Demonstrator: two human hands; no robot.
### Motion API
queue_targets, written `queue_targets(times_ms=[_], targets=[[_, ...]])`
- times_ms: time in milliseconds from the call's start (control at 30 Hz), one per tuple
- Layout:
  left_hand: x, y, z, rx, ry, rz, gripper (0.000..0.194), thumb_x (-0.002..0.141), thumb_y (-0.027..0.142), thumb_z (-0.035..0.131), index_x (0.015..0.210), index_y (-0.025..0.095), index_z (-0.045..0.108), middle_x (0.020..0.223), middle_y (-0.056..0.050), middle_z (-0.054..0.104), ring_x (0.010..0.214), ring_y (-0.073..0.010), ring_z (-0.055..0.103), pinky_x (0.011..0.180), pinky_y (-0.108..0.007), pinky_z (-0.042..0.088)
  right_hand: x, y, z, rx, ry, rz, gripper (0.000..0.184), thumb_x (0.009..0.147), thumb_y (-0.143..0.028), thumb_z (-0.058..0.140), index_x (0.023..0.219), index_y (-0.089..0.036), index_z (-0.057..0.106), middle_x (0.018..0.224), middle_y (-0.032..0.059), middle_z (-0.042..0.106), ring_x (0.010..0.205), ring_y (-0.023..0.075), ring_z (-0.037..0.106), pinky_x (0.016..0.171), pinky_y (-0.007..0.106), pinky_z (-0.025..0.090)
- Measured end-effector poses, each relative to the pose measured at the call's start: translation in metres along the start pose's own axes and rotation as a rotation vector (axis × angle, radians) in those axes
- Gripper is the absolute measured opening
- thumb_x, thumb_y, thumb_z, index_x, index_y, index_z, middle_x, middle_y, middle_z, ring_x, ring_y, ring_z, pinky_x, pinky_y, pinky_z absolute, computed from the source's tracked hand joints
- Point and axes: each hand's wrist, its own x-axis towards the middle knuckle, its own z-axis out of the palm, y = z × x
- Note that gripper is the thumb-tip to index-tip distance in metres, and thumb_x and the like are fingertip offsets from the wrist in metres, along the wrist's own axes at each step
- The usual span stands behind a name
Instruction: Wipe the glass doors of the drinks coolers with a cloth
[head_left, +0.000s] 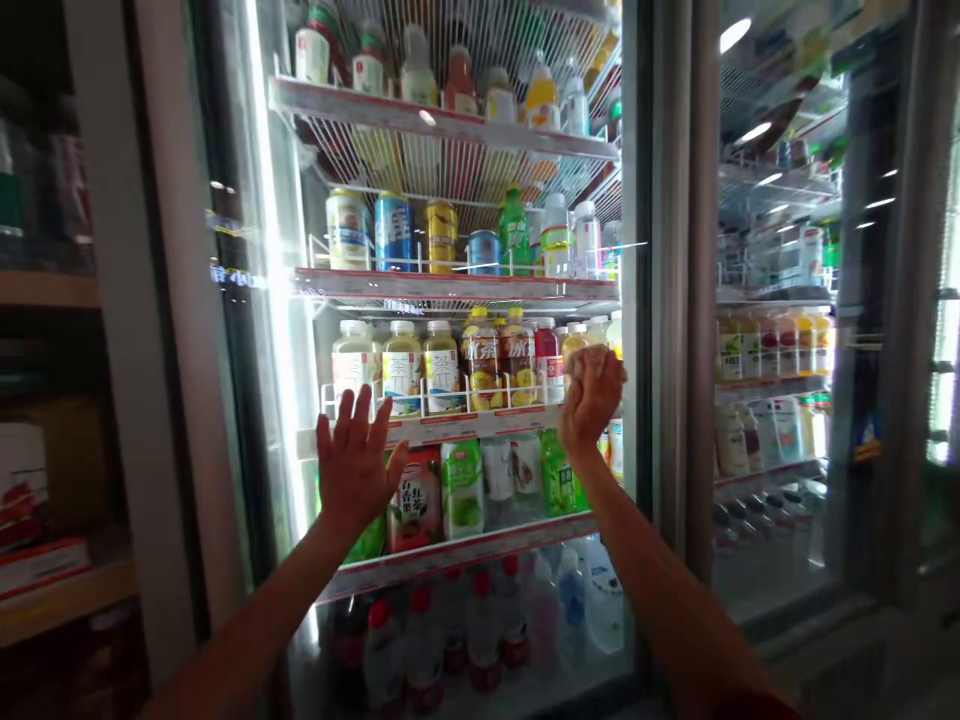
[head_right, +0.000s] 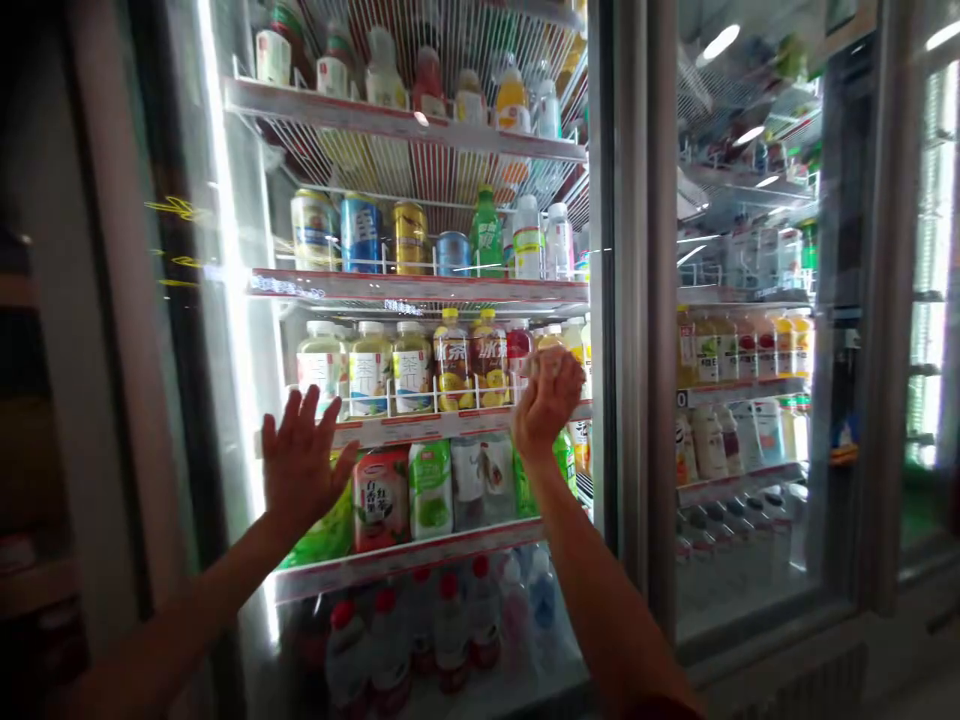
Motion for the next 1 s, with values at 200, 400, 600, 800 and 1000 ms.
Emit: queue_targets(times_ms=[200,400,600,800,1000], targets=[[0.006,-0.010,-0.012,0.028,-0.016,0.018,0.069,0.082,0.034,0.052,0.141,0.028,0.017,0.148,-0.007,0.020,0.137,-0.0263,0.018,0.111,-0.048,0.012,0.000,-0.024,-0.003,0.108,-0.397,-0.497,0.043,0.086,-0.022,0.041,0.128,-0.030,0.045,0.144,0.0029,0.032,0.135,0.0252,0.024,0.107,0.051,0.025],[0.026,-0.044,-0.023,0.071,0.030,-0.150,0.063,0.084,0.037,0.047,0.141,0.025,0.022,0.149,-0.009,0.017,0.137,-0.0283,0.014,0.110,-0.052,0.009,0.027,-0.018,0.011,0.006,-0.108,-0.049,0.044,0.087,-0.021,0.037,0.130,-0.019,0.044,0.144,0.0105,0.029,0.135,0.0292,0.021,0.106,0.056,0.023],[0.027,-0.047,-0.021,0.080,0.028,-0.145,0.064,0.085,0.037,0.046,0.141,0.026,0.018,0.149,-0.009,0.016,0.137,-0.0292,0.015,0.109,-0.053,0.011,0.017,-0.043,0.010,0.115,-0.340,-0.430,0.046,0.084,-0.019,0.044,0.128,-0.029,0.045,0.144,0.0028,0.033,0.135,0.0249,0.022,0.108,0.051,0.024],[0.027,-0.047,-0.022,0.071,0.068,-0.120,0.066,0.085,0.034,0.047,0.142,0.028,0.014,0.150,-0.007,0.014,0.137,-0.0275,0.015,0.110,-0.052,0.011,0.026,-0.070,0.026,0.119,-0.179,-0.212,0.049,0.084,-0.018,0.042,0.133,-0.023,0.040,0.145,0.0071,0.030,0.136,0.0284,0.020,0.107,0.056,0.023],[0.027,-0.048,-0.024,0.075,0.063,-0.109,0.065,0.084,0.034,0.048,0.141,0.028,0.018,0.149,-0.007,0.017,0.137,-0.0271,0.017,0.109,-0.052,0.012,0.026,-0.086,0.030,0.174,-0.300,-0.459,0.049,0.082,-0.018,0.046,0.130,-0.029,0.043,0.143,0.0032,0.034,0.136,0.0255,0.021,0.107,0.054,0.023]])
